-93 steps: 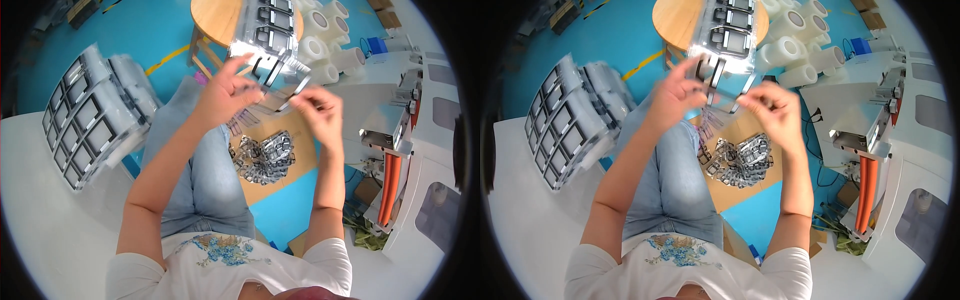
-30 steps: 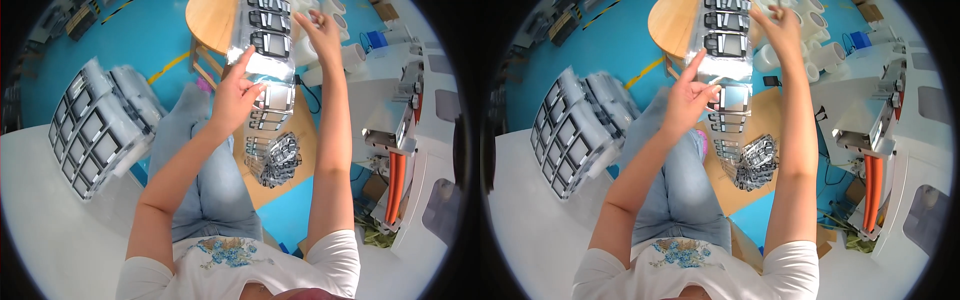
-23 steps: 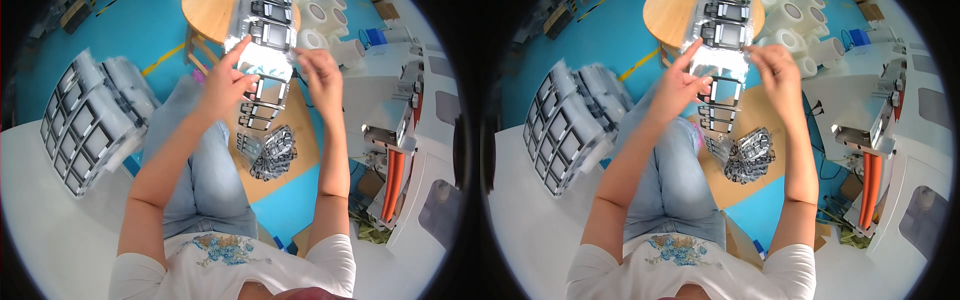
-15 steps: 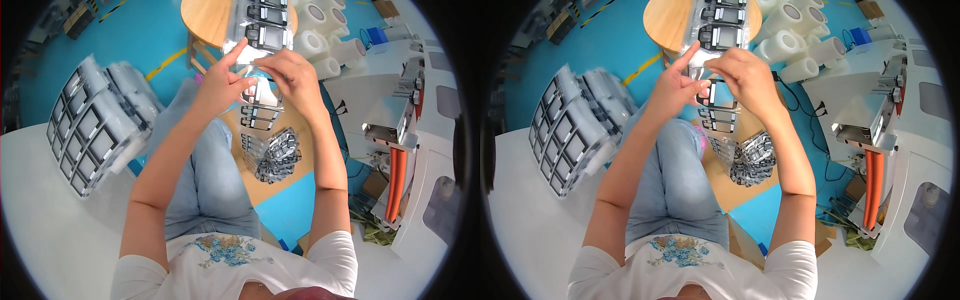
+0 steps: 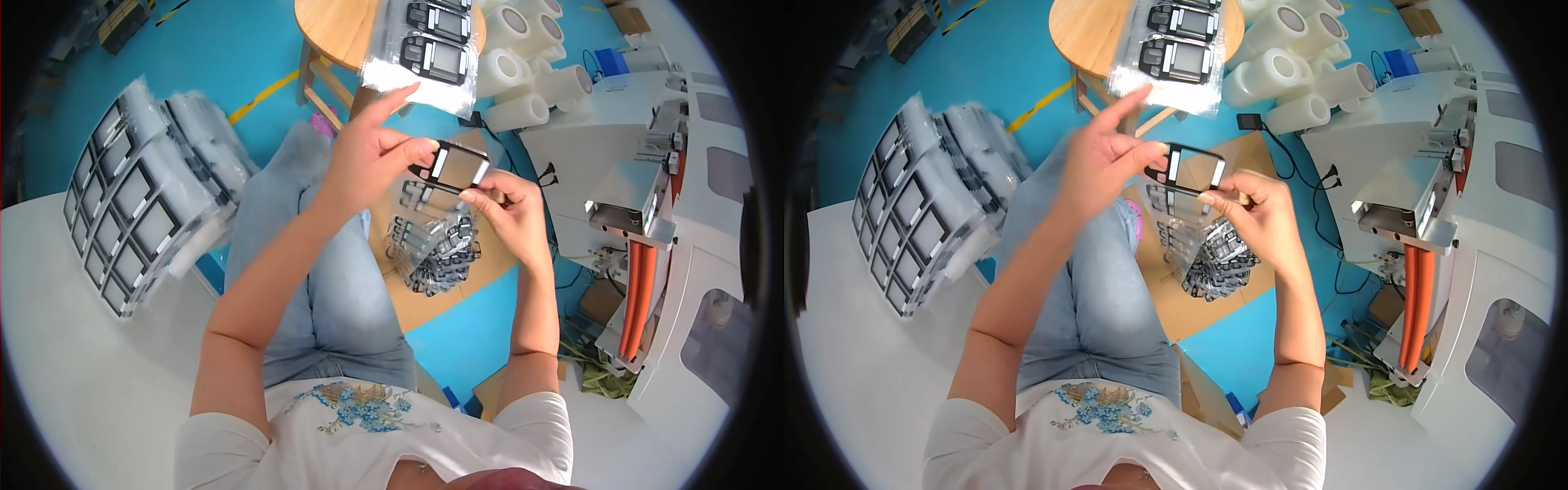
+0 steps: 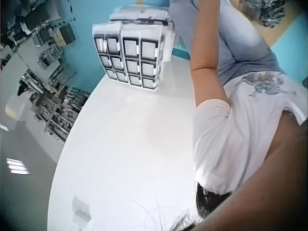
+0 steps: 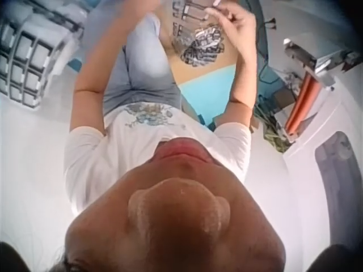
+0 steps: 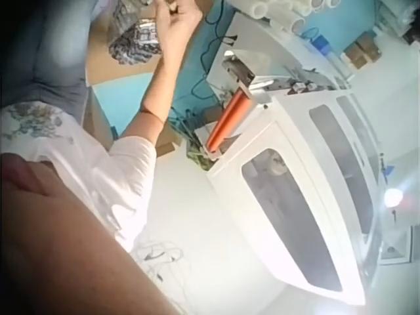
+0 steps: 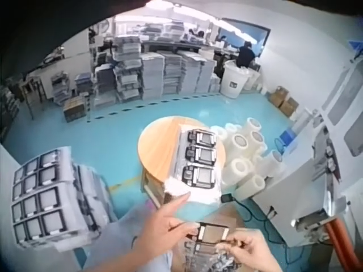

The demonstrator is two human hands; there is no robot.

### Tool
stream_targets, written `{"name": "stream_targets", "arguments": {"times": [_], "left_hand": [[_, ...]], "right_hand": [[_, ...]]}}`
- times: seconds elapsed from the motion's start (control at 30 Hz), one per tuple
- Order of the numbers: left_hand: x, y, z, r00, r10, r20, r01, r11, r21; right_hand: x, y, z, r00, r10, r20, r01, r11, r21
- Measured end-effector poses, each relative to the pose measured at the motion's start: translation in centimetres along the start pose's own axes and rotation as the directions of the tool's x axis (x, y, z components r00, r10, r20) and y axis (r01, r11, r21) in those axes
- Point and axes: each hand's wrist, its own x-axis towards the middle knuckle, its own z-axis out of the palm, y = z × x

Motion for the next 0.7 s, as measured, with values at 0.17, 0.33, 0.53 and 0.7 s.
{"name": "stream_targets", "arguments": {"times": [0.17,0.33,0.53,0.7], "left_hand": [[-3.5,-6.4,1.7,0.926,0.154,0.345,-0.242,0.944,0.226],[-1.5,0.3,2.3,0.994,0.079,-0.081,-0.094,0.973,-0.210],[2.4,-2.2,3.1,0.949,0.223,-0.222,-0.230,0.973,-0.003],[1.6,-2.0,0.3,0.971,0.147,-0.189,-0.099,0.964,0.246]], "right_hand": [[3.9,-6.7,-2.4,0.942,-0.115,-0.316,0.213,0.931,0.296],[16.7,-4.0,-5.1,0.867,-0.097,-0.489,0.313,0.869,0.383],[25.0,8.8,-4.0,0.702,-0.345,-0.623,0.323,0.934,-0.153],[14.2,0.7,-1.4,0.931,-0.067,-0.360,0.107,0.990,0.094]]}}
